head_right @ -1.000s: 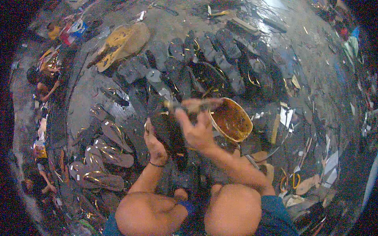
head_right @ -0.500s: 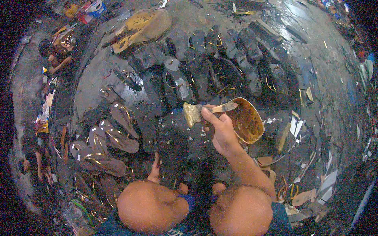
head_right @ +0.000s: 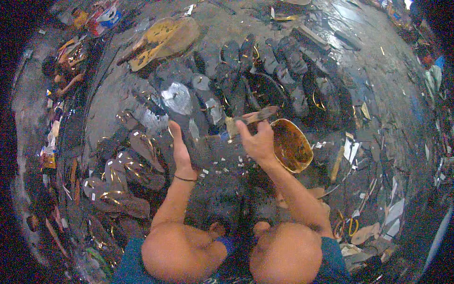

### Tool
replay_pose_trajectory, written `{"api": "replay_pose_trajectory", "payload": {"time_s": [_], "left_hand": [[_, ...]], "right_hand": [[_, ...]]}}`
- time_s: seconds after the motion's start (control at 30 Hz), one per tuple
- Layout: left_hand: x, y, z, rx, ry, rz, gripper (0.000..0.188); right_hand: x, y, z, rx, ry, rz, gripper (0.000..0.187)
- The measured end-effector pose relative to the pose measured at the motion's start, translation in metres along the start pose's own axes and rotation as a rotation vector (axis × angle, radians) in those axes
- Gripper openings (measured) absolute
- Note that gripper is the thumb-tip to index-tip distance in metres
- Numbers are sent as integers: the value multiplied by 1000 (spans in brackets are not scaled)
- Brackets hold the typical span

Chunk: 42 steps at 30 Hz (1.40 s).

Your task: The person sits on the floor and applies a brown adhesive to the soles of black flip-flops using a brush. They repeatedly dip the brush into a container and spread the glue across each sole, then place the treated flip-flop aside.

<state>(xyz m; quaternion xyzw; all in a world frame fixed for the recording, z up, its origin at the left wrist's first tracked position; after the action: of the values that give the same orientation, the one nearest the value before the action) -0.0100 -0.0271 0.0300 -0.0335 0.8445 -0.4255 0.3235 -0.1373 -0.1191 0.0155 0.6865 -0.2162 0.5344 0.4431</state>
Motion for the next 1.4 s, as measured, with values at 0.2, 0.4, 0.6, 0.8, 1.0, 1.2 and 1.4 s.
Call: {"api": "replay_pose_trajectory", "payload": {"time_s": [0.2, 0.4, 0.6, 0.8, 1.0, 1.2, 1.4], "left_hand": [[8, 23, 1, 95, 321, -119, 79], [10, 17, 12, 42, 173, -141, 71], [10, 43, 16, 41, -40, 110, 66], [-17, 110, 47, 75, 71, -136, 48], [-128, 176, 102, -371, -292, -73, 59], [-62, 231, -1, -414, -548, 2017, 48], [-27, 201, -42, -225, -451, 1629, 40]], "right_hand": [[48, -26, -25, 203, 111, 342, 22], [15, -27, -29, 23, 222, 74, 28], [-25, -7, 11, -125, -31, 71, 24], [-2, -40, -35, 183, -20, 76, 27], [-37, -31, -51, 126, -78, 53, 28], [-110, 89, -29, -239, -95, -576, 37], [-141, 111, -17, -90, -60, -1056, 33]]}}
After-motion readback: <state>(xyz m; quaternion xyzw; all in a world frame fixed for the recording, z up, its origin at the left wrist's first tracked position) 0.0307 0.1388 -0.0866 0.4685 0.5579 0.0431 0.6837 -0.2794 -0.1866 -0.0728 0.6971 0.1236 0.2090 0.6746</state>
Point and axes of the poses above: each hand's wrist, its own z-axis towards the middle knuckle, its own y-axis out of the back of the hand, x = y × z, the point moved 2 cm from there along z, towards the middle knuckle, and after that the axes turned 9 degrees about -z, right-handed, at the moved point
